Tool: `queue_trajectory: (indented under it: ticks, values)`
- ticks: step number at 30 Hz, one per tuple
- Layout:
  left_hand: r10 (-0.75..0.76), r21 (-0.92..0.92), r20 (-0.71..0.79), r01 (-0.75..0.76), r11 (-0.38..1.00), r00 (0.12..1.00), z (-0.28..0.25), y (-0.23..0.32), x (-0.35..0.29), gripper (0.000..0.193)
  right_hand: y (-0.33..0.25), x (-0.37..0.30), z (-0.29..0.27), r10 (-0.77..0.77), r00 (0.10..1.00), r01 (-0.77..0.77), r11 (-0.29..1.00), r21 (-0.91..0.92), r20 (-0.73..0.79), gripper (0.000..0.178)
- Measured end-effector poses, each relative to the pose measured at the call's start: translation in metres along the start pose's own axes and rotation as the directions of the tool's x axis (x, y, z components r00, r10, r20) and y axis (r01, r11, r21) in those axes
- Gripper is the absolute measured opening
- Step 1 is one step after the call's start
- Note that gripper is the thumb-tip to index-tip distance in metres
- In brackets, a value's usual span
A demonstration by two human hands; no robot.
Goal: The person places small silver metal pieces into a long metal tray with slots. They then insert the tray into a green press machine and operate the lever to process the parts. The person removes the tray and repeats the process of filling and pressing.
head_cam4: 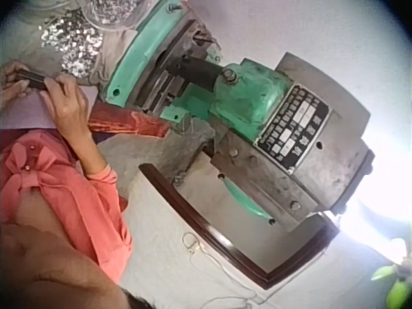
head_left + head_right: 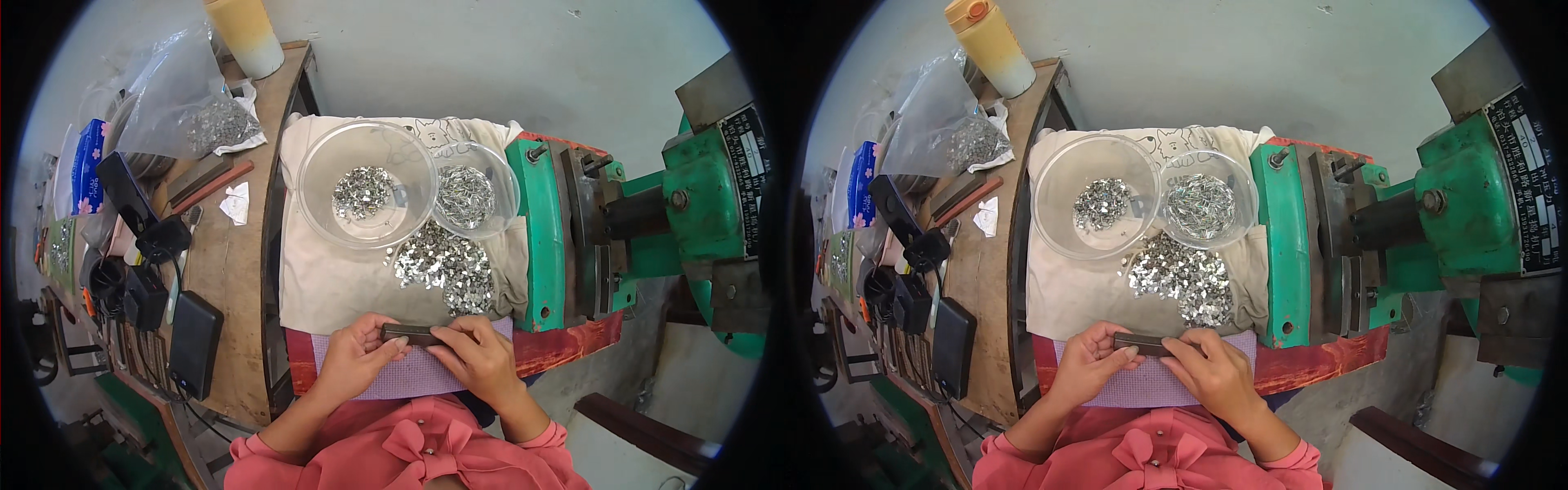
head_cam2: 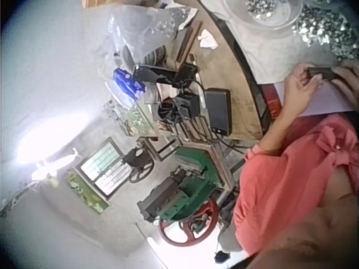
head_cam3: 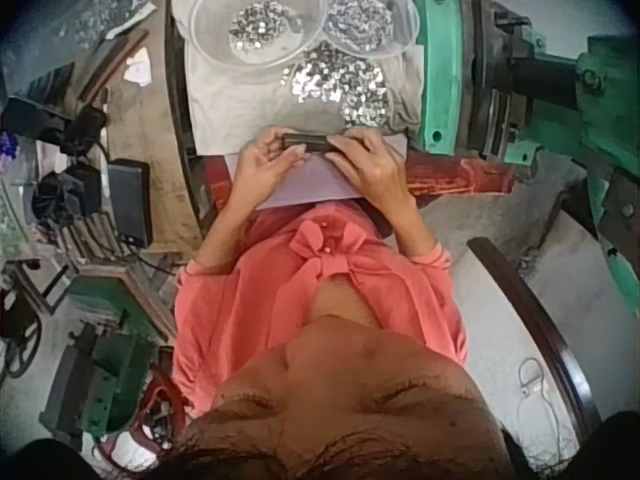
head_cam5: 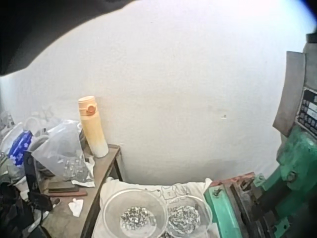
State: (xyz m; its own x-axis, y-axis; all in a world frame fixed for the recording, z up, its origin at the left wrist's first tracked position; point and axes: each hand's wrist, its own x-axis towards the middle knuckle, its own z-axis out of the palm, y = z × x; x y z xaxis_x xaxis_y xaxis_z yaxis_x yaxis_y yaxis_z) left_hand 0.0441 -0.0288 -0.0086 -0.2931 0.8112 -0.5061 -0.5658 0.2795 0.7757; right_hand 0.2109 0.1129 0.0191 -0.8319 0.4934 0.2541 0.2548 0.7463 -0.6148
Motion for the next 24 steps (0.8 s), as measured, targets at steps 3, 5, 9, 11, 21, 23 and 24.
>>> queue_trajectory:
  ticks: [3, 5, 9, 11, 21, 23, 24]
  values:
    - [-0.008, 0.009, 0.006, 0.008, 1.000, 1.000, 0.000, 0.002, 0.000, 0.023, 0.001, 0.002, 0.001, -0.050, 0.999, 0.049, 0.999, -0.017, -0.014, 0.034]
    - [-0.014, 0.008, 0.013, 0.014, 1.000, 1.000, 0.000, 0.003, 0.001, 0.023, 0.002, 0.001, 0.003, -0.065, 0.998, 0.064, 0.998, -0.025, -0.026, 0.034]
    - [-0.003, 0.020, 0.053, 0.002, 1.000, 0.999, -0.002, 0.005, 0.000, 0.026, 0.004, -0.002, 0.004, -0.068, 0.997, 0.069, 0.997, 0.029, -0.044, 0.033]
    - [0.003, 0.050, 0.069, -0.007, 0.999, 0.998, -0.003, 0.008, 0.000, 0.028, 0.004, -0.003, -0.002, -0.041, 0.998, 0.042, 0.999, 0.020, -0.054, 0.032]
    - [-0.007, 0.061, 0.082, 0.002, 0.998, 0.997, -0.003, 0.007, 0.001, 0.029, 0.028, -0.079, -0.042, 0.331, 0.920, -0.341, 0.940, -0.013, -0.208, 0.036]
    - [-0.019, 0.053, 0.076, 0.015, 0.998, 0.997, -0.004, 0.007, 0.001, 0.028, 0.033, -0.090, -0.045, 0.333, 0.918, -0.353, 0.934, -0.061, -0.217, 0.036]
    - [-0.028, 0.048, 0.074, 0.024, 0.999, 0.997, -0.004, 0.007, 0.001, 0.028, 0.034, -0.092, -0.046, 0.334, 0.916, -0.360, 0.929, -0.085, -0.225, 0.036]
